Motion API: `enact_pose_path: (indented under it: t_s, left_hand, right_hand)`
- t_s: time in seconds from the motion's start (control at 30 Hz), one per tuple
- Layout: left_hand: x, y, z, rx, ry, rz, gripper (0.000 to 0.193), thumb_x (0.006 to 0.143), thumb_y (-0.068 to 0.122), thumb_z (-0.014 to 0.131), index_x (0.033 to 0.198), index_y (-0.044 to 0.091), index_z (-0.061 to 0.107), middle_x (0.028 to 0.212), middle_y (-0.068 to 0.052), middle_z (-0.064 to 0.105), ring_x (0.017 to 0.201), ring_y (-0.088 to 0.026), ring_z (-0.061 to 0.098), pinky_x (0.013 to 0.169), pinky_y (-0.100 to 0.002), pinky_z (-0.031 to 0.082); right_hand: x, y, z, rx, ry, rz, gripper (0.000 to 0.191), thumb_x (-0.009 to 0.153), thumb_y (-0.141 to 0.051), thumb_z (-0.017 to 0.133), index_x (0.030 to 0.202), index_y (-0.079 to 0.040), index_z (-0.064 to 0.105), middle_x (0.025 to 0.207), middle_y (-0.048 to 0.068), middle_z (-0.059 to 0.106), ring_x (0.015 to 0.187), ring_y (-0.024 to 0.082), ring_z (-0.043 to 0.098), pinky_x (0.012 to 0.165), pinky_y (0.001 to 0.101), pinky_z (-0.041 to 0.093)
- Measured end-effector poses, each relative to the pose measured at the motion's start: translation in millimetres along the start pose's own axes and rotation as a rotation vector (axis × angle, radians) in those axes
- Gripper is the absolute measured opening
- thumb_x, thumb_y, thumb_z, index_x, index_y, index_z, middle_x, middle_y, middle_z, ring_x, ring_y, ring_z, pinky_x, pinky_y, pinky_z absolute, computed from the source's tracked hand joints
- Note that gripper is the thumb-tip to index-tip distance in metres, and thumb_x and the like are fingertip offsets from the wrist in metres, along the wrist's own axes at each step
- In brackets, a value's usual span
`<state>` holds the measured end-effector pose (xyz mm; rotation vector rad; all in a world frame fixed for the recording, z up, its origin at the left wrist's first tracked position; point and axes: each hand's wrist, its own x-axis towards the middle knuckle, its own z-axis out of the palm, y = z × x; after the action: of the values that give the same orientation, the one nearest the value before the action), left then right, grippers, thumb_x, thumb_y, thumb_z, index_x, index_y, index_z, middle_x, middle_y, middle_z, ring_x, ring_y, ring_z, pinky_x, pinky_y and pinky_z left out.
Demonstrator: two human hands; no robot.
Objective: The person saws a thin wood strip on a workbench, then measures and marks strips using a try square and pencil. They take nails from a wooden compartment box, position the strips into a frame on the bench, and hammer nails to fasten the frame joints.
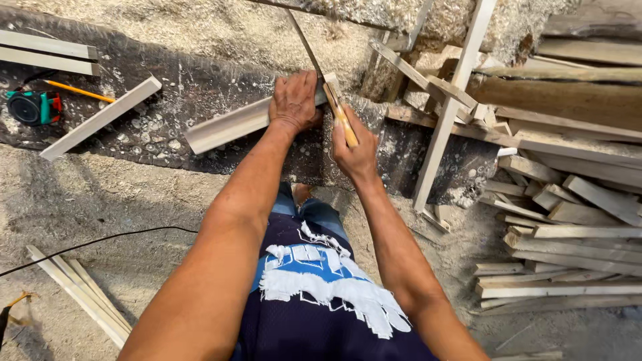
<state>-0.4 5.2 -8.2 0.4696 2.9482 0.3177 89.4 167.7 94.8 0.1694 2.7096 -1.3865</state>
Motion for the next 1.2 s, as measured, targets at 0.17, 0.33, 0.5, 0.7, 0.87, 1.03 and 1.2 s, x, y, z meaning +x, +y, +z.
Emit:
enact_pose_path:
  t_s: [0.17, 0.33, 0.5, 0.7, 0.87, 1.03, 1.2]
  left_hand:
    - [0.3, 1.3, -10.1, -0.007, -0.209, -0.024, 0.074, 0.065, 0.031, 0.072, 0.131, 0.007, 0.048, 0.114, -0.011, 0.059, 0.102, -0.023, 0.059, 0.089, -0.041, 0.042]
    - [2.4, 0.3, -8.1, -0.032, -0.028, -0.030, 0.075, 0.059, 0.027, 0.071, 0.128, 0.010, 0.049, 0.113, -0.006, 0.059, 0.107, -0.021, 0.060, 0.094, -0.043, 0.040]
    - [0.1, -0.1, -2.2, -0.020, -0.056, -0.023, 0.069, 0.059, 0.027, 0.071, 0.123, 0.011, 0.049, 0.109, -0.006, 0.058, 0.102, -0.021, 0.060, 0.086, -0.041, 0.040]
    - [2.4, -1.1, -15.3, -0.049, -0.165, -0.032, 0.061, 0.065, 0.029, 0.072, 0.118, 0.011, 0.049, 0.103, -0.008, 0.056, 0.095, -0.022, 0.058, 0.083, -0.039, 0.040]
    - [3.2, -0.8, -21.6, -0.026, -0.194, -0.029, 0.056, 0.065, 0.027, 0.070, 0.115, 0.010, 0.048, 0.100, -0.008, 0.054, 0.092, -0.022, 0.057, 0.081, -0.039, 0.041]
    - [-3.0, 1.9, -18.6, -0.027, 0.033, -0.035, 0.069, 0.056, 0.034, 0.073, 0.116, 0.012, 0.048, 0.099, -0.006, 0.056, 0.095, -0.024, 0.057, 0.096, -0.048, 0.041]
    - [-1.1, 0.3, -21.9, 0.068, -0.140, -0.006, 0.077, 0.066, 0.030, 0.071, 0.133, 0.009, 0.042, 0.109, -0.010, 0.053, 0.098, -0.025, 0.056, 0.095, -0.047, 0.039]
  right_hand:
    - [-145.9, -41.7, -109.1, 0.004, -0.050, 0.107, 0.046, 0.099, -0.008, 0.060, 0.145, 0.000, 0.058, 0.100, 0.012, 0.080, 0.067, 0.010, 0.071, 0.059, 0.0255, 0.056]
    - [-91.5, -4.5, -64.2, 0.060, -0.021, -0.057, 0.044, 0.100, -0.007, 0.060, 0.143, 0.001, 0.058, 0.097, 0.014, 0.078, 0.070, 0.010, 0.072, 0.057, 0.0242, 0.057]
    - [-19.4, 38.6, 12.6, 0.108, 0.033, -0.008, 0.044, 0.101, -0.011, 0.063, 0.143, 0.000, 0.060, 0.098, 0.014, 0.079, 0.072, 0.013, 0.073, 0.065, 0.0276, 0.059]
    - [-183.8, -11.0, -116.0, 0.033, -0.024, 0.052, 0.048, 0.095, -0.005, 0.057, 0.143, 0.004, 0.056, 0.120, 0.019, 0.075, 0.072, 0.011, 0.074, 0.064, 0.0242, 0.058]
    - [-137.0, 32.9, -68.4, 0.059, 0.053, -0.129, 0.044, 0.100, -0.007, 0.059, 0.142, 0.005, 0.058, 0.111, 0.018, 0.076, 0.084, 0.014, 0.074, 0.074, 0.0249, 0.058]
    - [-84.3, 65.8, -7.1, 0.193, 0.068, -0.040, 0.044, 0.099, -0.008, 0.063, 0.141, 0.003, 0.060, 0.105, 0.018, 0.078, 0.080, 0.014, 0.073, 0.072, 0.0264, 0.057]
    - [-158.7, 17.4, -84.6, 0.112, -0.049, 0.035, 0.047, 0.097, -0.004, 0.062, 0.143, 0.003, 0.057, 0.099, 0.014, 0.078, 0.069, 0.009, 0.069, 0.061, 0.0243, 0.055]
